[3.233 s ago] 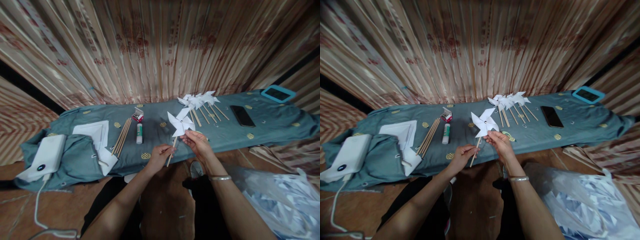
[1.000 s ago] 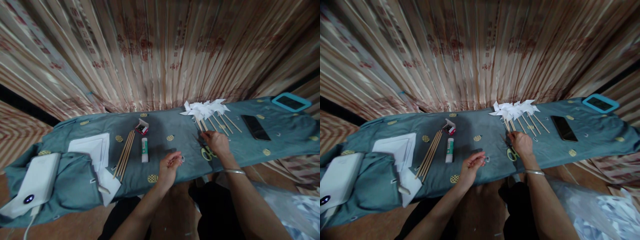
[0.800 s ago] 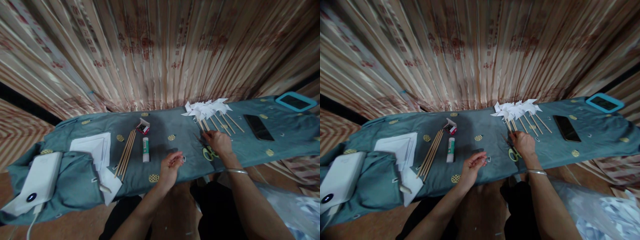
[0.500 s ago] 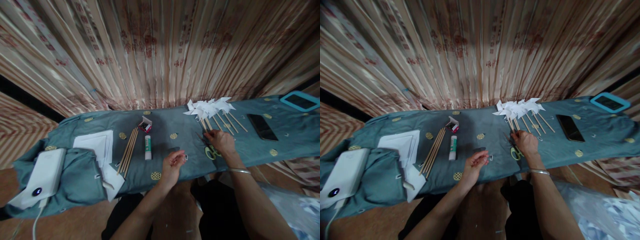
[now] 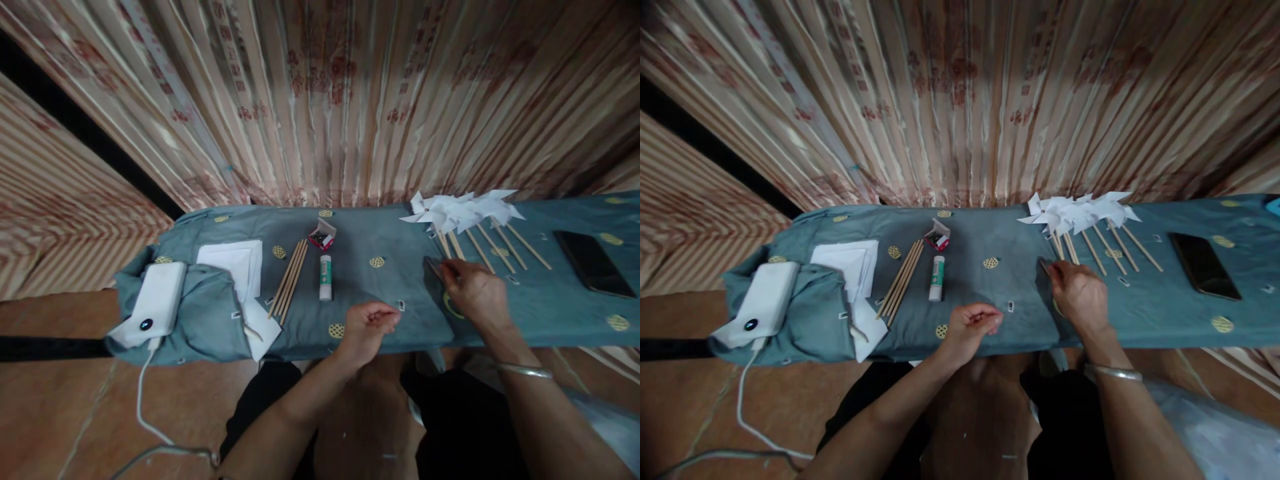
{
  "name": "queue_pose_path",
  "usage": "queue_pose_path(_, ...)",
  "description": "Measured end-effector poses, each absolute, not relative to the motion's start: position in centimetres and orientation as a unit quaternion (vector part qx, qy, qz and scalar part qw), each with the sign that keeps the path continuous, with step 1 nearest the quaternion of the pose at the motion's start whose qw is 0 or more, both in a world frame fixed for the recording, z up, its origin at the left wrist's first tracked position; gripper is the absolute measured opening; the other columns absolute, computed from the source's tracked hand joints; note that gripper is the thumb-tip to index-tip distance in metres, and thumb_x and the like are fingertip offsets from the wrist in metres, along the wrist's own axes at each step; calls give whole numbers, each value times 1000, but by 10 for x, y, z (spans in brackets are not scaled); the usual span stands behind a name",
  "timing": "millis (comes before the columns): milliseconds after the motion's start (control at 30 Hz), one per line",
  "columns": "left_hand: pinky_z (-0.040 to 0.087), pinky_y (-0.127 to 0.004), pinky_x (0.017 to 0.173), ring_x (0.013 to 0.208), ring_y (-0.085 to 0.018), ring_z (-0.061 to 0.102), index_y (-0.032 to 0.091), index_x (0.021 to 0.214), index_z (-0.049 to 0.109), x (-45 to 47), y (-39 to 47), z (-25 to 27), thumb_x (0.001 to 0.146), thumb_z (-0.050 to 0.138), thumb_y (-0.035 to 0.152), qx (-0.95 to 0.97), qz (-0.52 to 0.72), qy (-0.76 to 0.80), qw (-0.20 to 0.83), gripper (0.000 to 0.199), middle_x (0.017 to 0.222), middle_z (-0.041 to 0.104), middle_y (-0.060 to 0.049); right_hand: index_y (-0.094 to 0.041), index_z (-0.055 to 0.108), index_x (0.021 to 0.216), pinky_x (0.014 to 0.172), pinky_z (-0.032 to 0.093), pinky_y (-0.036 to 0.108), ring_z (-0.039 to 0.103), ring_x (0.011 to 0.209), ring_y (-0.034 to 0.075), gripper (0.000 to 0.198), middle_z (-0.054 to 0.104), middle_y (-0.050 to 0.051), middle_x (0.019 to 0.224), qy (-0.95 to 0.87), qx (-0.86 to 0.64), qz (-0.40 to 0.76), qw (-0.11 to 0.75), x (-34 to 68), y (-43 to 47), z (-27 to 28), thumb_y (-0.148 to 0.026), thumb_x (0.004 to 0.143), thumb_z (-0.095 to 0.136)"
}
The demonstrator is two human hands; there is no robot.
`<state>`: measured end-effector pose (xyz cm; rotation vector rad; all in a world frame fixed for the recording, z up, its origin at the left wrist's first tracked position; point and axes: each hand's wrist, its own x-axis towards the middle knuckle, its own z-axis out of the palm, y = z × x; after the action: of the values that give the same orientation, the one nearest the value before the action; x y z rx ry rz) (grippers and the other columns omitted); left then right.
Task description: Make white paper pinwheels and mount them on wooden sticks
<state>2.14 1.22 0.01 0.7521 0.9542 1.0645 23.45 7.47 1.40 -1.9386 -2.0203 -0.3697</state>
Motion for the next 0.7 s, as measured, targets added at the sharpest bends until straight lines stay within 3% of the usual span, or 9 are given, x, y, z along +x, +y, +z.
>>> queue_pose_path(200, 35, -21, 47, 44, -6, 43, 15, 53, 61, 11, 2, 2, 65, 72, 52, 364, 449, 454, 678, 41, 48, 53, 2, -16, 70, 88, 68, 49, 34, 67, 75, 26, 34, 73, 12, 81, -791, -577, -70, 192, 186, 59, -2, -35, 94, 42)
queue_pose_path(333, 44, -23, 54, 53, -9, 51, 15, 67, 69, 1, -3, -5, 71, 70, 45, 400, 473, 460, 636, 30, 60, 61, -1, -16, 68, 95, 81, 50, 39, 66, 86, 27, 35, 73, 12, 92, -797, -551, -22, 246, 154, 50, -13, -39, 94, 41)
queue_pose_path(433, 48, -25, 62, 63, -12, 57, 17, 82, 74, -20, -5, -6, 76, 66, 32, 466, 506, 467, 555, 18, 75, 65, -3, -14, 63, 113, 92, 47, 45, 58, 110, 30, 41, 66, 17, 119, -800, -533, 1, 276, 135, 44, -23, -41, 95, 39)
queue_pose_path(500, 49, -26, 69, 72, -14, 61, 20, 83, 76, -44, -4, -3, 77, 65, 25, 513, 515, 495, 476, 13, 80, 67, -4, -11, 61, 119, 93, 46, 49, 54, 115, 33, 46, 60, 20, 128, -791, -551, -8, 263, 127, 40, -29, -43, 95, 38)
queue_pose_path(600, 50, -28, 76, 79, -16, 63, 22, 77, 77, -84, -1, 7, 75, 67, 21, 524, 537, 542, 377, 10, 83, 69, -4, -12, 59, 121, 93, 45, 49, 52, 118, 33, 46, 58, 19, 130, -781, -570, -7, 255, 122, 37, -34, -43, 95, 39)
queue_pose_path(700, 49, -30, 75, 74, -16, 61, 20, 65, 74, -111, -8, 27, 72, 72, 28, 477, 571, 564, 358, 10, 72, 67, -3, -12, 59, 121, 93, 45, 49, 52, 117, 33, 46, 59, 19, 129, -781, -568, -9, 259, 123, 37, -35, -44, 95, 38)
